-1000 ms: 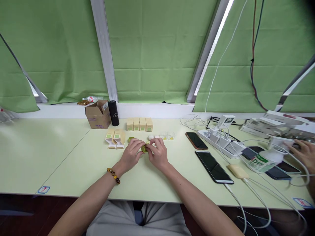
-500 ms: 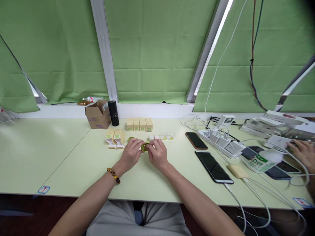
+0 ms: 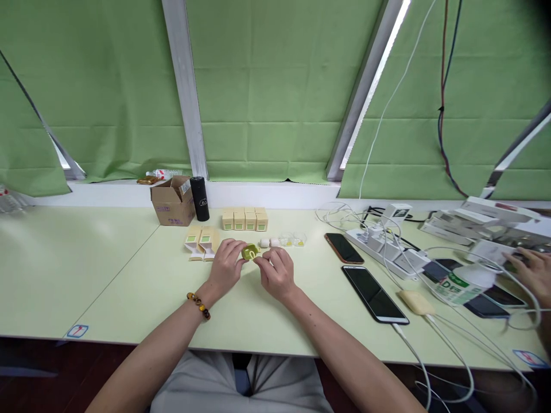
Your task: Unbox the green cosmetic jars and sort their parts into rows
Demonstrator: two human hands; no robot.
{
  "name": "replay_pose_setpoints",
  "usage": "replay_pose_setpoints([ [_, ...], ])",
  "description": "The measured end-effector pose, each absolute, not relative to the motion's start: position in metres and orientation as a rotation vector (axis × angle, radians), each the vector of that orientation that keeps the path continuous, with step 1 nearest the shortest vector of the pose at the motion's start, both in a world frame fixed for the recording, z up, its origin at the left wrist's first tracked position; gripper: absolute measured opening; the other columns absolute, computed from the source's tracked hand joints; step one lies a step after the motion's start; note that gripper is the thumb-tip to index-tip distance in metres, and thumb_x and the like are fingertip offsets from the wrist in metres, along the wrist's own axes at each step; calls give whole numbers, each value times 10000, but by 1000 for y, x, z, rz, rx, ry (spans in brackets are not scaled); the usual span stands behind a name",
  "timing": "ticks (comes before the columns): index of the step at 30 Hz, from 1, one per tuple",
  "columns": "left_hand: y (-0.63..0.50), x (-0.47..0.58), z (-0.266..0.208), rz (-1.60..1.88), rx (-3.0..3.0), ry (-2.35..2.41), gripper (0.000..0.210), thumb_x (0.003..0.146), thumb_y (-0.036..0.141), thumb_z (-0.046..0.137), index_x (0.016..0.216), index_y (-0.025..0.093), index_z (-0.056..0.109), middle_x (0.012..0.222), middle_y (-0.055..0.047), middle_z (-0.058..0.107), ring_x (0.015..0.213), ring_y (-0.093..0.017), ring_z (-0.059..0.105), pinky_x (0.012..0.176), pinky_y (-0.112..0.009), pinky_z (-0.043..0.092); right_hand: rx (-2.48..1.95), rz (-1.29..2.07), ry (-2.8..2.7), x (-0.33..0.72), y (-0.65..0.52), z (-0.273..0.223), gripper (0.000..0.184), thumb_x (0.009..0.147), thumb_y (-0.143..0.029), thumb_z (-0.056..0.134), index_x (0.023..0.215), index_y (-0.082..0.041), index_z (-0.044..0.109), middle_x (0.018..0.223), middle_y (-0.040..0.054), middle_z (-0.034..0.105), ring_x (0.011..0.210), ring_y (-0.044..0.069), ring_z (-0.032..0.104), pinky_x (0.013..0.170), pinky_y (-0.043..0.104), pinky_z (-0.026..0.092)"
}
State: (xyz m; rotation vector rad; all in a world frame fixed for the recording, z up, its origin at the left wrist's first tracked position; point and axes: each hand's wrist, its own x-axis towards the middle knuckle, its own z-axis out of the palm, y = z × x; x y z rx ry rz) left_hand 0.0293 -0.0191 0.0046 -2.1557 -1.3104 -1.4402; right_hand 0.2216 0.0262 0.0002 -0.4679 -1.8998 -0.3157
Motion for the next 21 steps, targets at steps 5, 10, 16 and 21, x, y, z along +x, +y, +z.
replay_pose_setpoints([
  [5, -4, 18, 3, -2150, -1914, -1752, 442, 910, 413, 753, 1289, 207, 659, 1154, -117, 744, 1054, -251, 683, 867, -411, 573, -545, -120, -1705, 224, 25, 7, 152, 976, -180, 586, 922, -262, 701, 826, 71, 604, 834, 248, 559, 760, 417, 471],
  [10, 4, 10, 4, -3080, -1822, -1754, 461, 950, 584, 658, 1146, 170, 608, 1062, -165, 784, 894, -209, 741, 699, -318, 533, -713, 235, -1581, 231, 45, 7, 97, 968, -266, 634, 889, -245, 687, 895, 60, 658, 960, 263, 575, 852, 431, 463],
  [16, 0, 10, 10, -3597, -1435, -1659, 330, 933, 466, 736, 965, 181, 573, 1058, -180, 798, 844, -193, 737, 733, -315, 520, -912, 382, -1690, 229, 73, -4, 88, 889, -252, 686, 816, -242, 733, 905, 55, 696, 1015, 279, 529, 923, 430, 433],
  [21, -1, 12, 14, -3714, -1273, -1539, 294, 929, 410, 753, 985, 177, 582, 1036, -182, 801, 857, -207, 735, 731, -316, 494, -1014, 166, -1981, 210, 93, -2, 161, 858, -132, 686, 801, -247, 783, 966, 67, 702, 1054, 276, 498, 908, 406, 391],
])
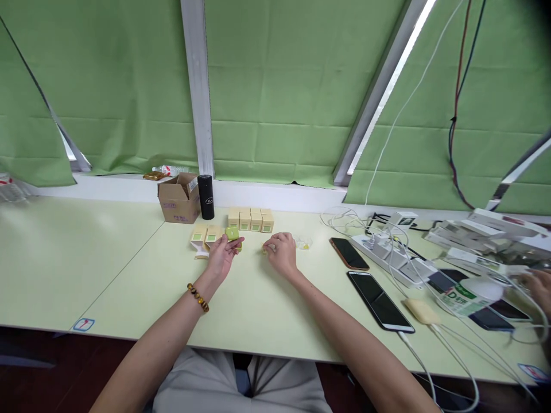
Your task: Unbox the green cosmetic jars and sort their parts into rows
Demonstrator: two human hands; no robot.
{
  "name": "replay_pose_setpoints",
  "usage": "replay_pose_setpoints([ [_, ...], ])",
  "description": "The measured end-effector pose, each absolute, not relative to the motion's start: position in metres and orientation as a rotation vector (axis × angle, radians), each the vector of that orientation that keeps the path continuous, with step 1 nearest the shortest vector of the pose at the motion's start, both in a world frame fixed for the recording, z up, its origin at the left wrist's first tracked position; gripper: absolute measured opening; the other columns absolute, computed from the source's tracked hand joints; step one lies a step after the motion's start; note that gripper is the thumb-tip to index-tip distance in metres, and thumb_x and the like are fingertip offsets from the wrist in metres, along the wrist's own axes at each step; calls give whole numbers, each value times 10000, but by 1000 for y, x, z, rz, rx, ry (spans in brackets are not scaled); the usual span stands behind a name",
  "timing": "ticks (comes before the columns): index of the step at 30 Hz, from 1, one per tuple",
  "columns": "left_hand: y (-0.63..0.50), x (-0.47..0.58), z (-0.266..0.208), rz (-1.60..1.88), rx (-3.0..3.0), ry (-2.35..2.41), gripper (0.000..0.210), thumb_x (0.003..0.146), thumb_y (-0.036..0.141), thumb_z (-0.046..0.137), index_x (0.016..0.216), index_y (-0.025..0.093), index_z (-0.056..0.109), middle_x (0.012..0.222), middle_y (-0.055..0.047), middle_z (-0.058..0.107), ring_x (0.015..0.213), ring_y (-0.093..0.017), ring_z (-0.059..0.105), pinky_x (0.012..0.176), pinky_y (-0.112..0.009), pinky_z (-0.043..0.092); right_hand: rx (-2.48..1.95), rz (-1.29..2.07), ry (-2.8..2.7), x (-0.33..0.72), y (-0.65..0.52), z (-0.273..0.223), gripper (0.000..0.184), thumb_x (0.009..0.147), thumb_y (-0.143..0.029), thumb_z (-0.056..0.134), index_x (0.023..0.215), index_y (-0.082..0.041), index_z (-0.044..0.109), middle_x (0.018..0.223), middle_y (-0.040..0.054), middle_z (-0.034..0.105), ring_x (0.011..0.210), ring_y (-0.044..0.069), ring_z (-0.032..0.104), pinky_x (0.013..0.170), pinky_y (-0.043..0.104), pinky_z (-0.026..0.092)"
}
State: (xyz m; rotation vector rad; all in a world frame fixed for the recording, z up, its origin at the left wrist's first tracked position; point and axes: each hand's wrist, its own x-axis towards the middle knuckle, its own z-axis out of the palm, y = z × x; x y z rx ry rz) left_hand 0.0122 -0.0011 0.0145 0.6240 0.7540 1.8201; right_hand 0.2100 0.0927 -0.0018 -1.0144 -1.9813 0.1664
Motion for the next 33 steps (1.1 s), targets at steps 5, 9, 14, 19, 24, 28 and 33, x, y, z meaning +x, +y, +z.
replay_pose_setpoints([
  [5, 0, 11, 14, 1845, 628, 789, 318, 912, 423, 769, 914, 194, 548, 1022, -169, 802, 900, -226, 742, 746, -325, 479, -1094, -84, -2201, 183, 112, -8, 211, 833, -71, 670, 789, -229, 803, 985, 93, 696, 1079, 274, 476, 904, 401, 351],
  [9, 3, 11, 11, 1869, 688, 860, 360, 886, 468, 784, 927, 188, 562, 1024, -169, 799, 970, -247, 745, 730, -320, 462, -1121, -137, -2255, 173, 118, -16, 193, 812, -79, 678, 766, -215, 806, 971, 108, 689, 1061, 279, 473, 930, 417, 332],
  [14, 7, 11, 8, 1945, 767, 1000, 427, 854, 552, 782, 936, 186, 578, 1048, -151, 792, 1018, -260, 744, 714, -311, 463, -1081, -223, -2241, 193, 109, -17, 195, 831, -129, 686, 940, -221, 819, 1032, 113, 679, 1096, 291, 458, 957, 428, 321],
  [19, 7, 13, 9, 2011, 904, 1139, 438, 854, 580, 758, 936, 175, 615, 1144, -159, 770, 1086, -260, 716, 754, -321, 496, -1017, -350, -2326, 215, 99, -17, 129, 851, -169, 678, 866, -203, 801, 1050, 122, 642, 1108, 298, 437, 977, 438, 307],
  [24, 5, 14, 12, 2051, 978, 1221, 434, 844, 567, 761, 982, 177, 628, 1129, -159, 770, 1098, -265, 704, 849, -363, 530, -1001, -405, -2341, 213, 101, -23, 232, 894, -110, 602, 782, -193, 788, 1006, 120, 629, 1076, 280, 434, 971, 429, 304],
  [28, 7, 12, 8, 2064, 1004, 1223, 439, 828, 542, 782, 1023, 201, 586, 1107, -143, 768, 1073, -258, 717, 860, -365, 541, -1009, -403, -2275, 207, 110, -22, 255, 917, -104, 587, 826, -199, 806, 1018, 114, 632, 1093, 277, 428, 955, 424, 302],
  [33, 10, 9, 2, 2061, 1066, 1254, 495, 840, 497, 789, 1162, 229, 526, 1072, -110, 762, 970, -220, 737, 828, -345, 552, -1048, -413, -2285, 195, 122, -18, 266, 902, -92, 591, 847, -211, 822, 1037, 118, 623, 1095, 280, 411, 960, 430, 292],
])
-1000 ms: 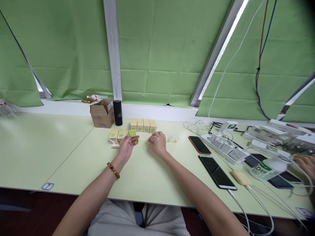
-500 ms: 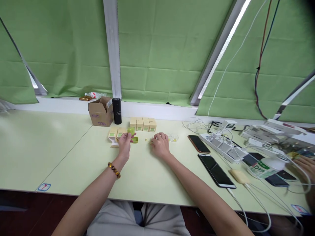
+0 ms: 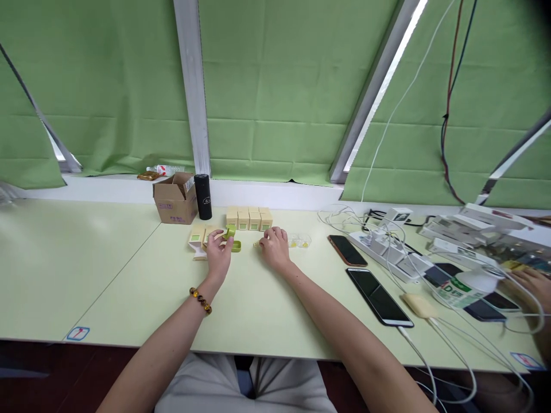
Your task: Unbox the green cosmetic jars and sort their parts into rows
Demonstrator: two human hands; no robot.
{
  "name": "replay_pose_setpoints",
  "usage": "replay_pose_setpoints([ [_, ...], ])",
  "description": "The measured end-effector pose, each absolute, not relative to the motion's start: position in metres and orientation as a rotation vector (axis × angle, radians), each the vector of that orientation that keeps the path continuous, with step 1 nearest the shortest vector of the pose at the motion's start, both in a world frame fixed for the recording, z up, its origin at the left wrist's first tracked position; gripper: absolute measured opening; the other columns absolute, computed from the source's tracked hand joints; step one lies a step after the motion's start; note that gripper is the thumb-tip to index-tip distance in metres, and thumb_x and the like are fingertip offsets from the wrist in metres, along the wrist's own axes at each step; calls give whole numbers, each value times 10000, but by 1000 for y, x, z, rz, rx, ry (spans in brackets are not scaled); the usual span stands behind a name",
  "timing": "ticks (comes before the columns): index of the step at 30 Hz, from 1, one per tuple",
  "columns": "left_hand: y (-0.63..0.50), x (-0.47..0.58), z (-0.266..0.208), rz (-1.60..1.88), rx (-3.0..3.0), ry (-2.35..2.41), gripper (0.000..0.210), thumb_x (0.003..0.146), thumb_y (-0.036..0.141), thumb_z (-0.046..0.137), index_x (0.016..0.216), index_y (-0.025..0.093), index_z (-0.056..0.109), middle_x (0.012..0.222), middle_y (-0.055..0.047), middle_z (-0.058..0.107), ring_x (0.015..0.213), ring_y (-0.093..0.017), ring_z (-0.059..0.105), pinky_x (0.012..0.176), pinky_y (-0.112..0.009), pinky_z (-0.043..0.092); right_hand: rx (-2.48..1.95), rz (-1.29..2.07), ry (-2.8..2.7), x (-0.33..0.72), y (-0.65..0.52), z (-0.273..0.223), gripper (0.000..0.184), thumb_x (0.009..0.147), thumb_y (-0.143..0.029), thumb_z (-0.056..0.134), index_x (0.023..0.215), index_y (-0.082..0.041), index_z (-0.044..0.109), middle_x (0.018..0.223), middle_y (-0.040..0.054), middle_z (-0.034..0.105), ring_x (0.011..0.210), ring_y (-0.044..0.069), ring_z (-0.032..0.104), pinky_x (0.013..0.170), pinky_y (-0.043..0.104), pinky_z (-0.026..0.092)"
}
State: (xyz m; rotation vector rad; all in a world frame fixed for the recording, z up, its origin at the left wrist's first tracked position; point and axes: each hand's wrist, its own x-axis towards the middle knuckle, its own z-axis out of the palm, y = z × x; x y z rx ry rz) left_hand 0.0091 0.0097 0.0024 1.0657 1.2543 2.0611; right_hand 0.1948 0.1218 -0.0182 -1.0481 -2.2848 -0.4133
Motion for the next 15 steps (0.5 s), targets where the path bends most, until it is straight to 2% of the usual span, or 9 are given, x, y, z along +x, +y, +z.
replay_pose_setpoints([
  [6, 8, 8, 4, 2034, 1203, 1453, 467, 818, 405, 815, 1212, 213, 654, 1225, -131, 724, 1135, -271, 687, 868, -368, 535, -1090, -401, -2327, 188, 127, -18, 240, 866, -91, 609, 810, -195, 819, 1022, 124, 631, 1085, 279, 417, 973, 428, 293],
  [10, 4, 6, 4, 1975, 1306, 1586, 446, 801, 335, 821, 1222, 242, 707, 1244, -122, 702, 1168, -297, 654, 969, -422, 494, -1074, -346, -2278, 197, 109, -16, 200, 881, -116, 617, 898, -191, 802, 1059, 122, 658, 1111, 283, 451, 970, 420, 306],
  [13, 4, 5, 5, 1880, 1432, 1742, 439, 799, 287, 807, 1224, 255, 702, 1262, -121, 664, 1189, -300, 629, 1080, -464, 435, -1031, -270, -2260, 208, 81, -18, 146, 909, -163, 614, 905, -179, 759, 1009, 113, 678, 1040, 265, 514, 891, 385, 340],
  [15, 6, 5, 6, 1773, 1542, 1881, 404, 788, 263, 805, 1179, 256, 704, 1228, -118, 670, 1241, -318, 577, 1131, -484, 384, -966, -197, -2357, 214, 61, -22, 122, 915, -193, 612, 881, -176, 728, 932, 93, 687, 912, 230, 555, 817, 353, 355],
])
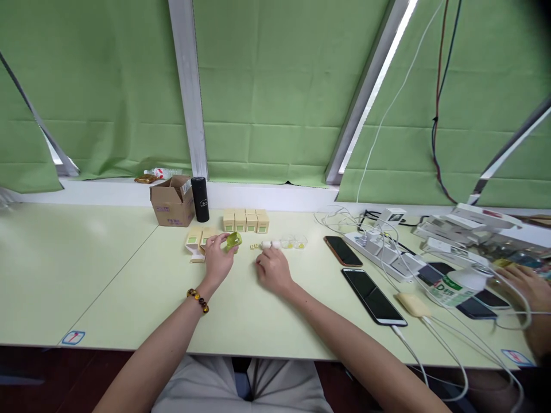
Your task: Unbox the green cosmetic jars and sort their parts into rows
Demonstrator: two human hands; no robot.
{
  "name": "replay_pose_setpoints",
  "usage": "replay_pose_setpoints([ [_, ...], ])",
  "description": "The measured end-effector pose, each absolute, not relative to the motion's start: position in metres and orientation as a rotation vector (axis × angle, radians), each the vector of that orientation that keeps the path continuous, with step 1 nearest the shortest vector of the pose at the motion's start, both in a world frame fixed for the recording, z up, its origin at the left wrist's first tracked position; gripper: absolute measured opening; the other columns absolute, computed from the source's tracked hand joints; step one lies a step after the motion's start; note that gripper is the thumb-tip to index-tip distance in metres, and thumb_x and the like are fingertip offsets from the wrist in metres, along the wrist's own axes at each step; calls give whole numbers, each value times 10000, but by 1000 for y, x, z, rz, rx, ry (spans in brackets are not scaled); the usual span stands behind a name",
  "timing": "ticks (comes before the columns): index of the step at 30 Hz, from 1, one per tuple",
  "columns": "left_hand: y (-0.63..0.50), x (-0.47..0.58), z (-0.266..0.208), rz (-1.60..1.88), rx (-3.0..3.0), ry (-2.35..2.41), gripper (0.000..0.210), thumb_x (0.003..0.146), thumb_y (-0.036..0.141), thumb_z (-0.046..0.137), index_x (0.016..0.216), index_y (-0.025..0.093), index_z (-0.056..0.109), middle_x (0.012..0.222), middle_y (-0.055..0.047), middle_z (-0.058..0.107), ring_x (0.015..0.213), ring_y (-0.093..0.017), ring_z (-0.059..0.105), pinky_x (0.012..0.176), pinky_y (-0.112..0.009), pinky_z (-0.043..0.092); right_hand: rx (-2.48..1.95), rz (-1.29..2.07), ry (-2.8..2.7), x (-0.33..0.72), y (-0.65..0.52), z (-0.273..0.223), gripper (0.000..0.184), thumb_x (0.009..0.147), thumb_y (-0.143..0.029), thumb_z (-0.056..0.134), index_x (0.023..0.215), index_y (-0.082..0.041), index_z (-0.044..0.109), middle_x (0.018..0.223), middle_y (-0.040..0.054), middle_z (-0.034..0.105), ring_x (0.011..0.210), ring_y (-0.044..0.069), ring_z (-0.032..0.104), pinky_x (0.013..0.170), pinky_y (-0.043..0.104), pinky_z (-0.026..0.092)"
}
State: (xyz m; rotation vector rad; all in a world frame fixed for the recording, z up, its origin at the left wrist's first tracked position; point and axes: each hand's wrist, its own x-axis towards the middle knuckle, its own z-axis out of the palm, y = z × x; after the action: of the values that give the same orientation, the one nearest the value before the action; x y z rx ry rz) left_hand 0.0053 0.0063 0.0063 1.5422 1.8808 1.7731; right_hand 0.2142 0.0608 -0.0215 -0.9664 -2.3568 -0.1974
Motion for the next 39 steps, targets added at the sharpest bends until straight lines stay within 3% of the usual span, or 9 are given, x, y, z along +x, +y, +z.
replay_pose_setpoints([
  [3, 14, 6, 11, 1542, 1728, 2040, 363, 780, 245, 799, 1129, 254, 698, 1171, -127, 704, 1329, -371, 475, 1130, -512, 332, -924, -42, -2490, 219, 38, -26, 133, 927, -175, 575, 893, -192, 702, 838, 38, 707, 740, 170, 577, 693, 306, 328],
  [6, 26, 9, 18, 1309, 1890, 2107, 331, 794, 233, 769, 1116, 228, 689, 1183, -158, 717, 1384, -421, 396, 1094, -528, 307, -958, 58, -2507, 220, 29, -26, 152, 944, -165, 551, 894, -204, 690, 827, 15, 734, 695, 147, 601, 629, 289, 280],
  [16, 68, 16, 22, 694, 2062, 2326, 309, 813, 285, 725, 1100, 171, 712, 1275, -219, 669, 1367, -435, 375, 1066, -520, 266, -951, 144, -2537, 223, 28, -20, 142, 947, -167, 572, 903, -212, 700, 838, 11, 760, 684, 140, 619, 621, 272, 261],
  [22, 71, 17, 14, 605, 2075, 2328, 317, 806, 321, 694, 1085, 172, 704, 1303, -227, 638, 1376, -435, 375, 1090, -542, 228, -947, 145, -2525, 223, 30, -23, 147, 942, -175, 568, 883, -216, 697, 820, 5, 756, 673, 140, 612, 618, 271, 255],
  [26, 69, 13, 17, 558, 2093, 2321, 448, 760, 357, 712, 1169, 179, 666, 1332, -239, 619, 1377, -443, 364, 1103, -559, 206, -948, 155, -2525, 223, 31, -23, 142, 945, -179, 574, 887, -218, 697, 821, 4, 756, 677, 139, 617, 621, 272, 261],
  [30, 62, -3, 23, 456, 2158, 2276, 572, 649, 253, 745, 1205, 156, 652, 1266, -250, 643, 1307, -433, 417, 1073, -539, 247, -953, 161, -2537, 223, 30, -20, 143, 951, -189, 573, 894, -219, 700, 838, 10, 762, 681, 142, 617, 615, 276, 259],
  [36, 57, -23, 28, 421, 2162, 2210, 313, 678, 236, 725, 987, 189, 735, 988, -199, 712, 1223, -430, 485, 1059, -523, 256, -948, 169, -2532, 223, 30, -20, 168, 951, -181, 556, 894, -219, 709, 842, 17, 765, 683, 145, 617, 617, 280, 263],
  [39, 62, -24, 27, 436, 2137, 2231, 257, 702, 267, 710, 946, 200, 751, 970, -196, 716, 1218, -440, 487, 1051, -538, 257, -956, 170, -2530, 223, 30, -21, 165, 949, -174, 560, 898, -222, 710, 834, 14, 763, 681, 145, 620, 616, 275, 263],
])
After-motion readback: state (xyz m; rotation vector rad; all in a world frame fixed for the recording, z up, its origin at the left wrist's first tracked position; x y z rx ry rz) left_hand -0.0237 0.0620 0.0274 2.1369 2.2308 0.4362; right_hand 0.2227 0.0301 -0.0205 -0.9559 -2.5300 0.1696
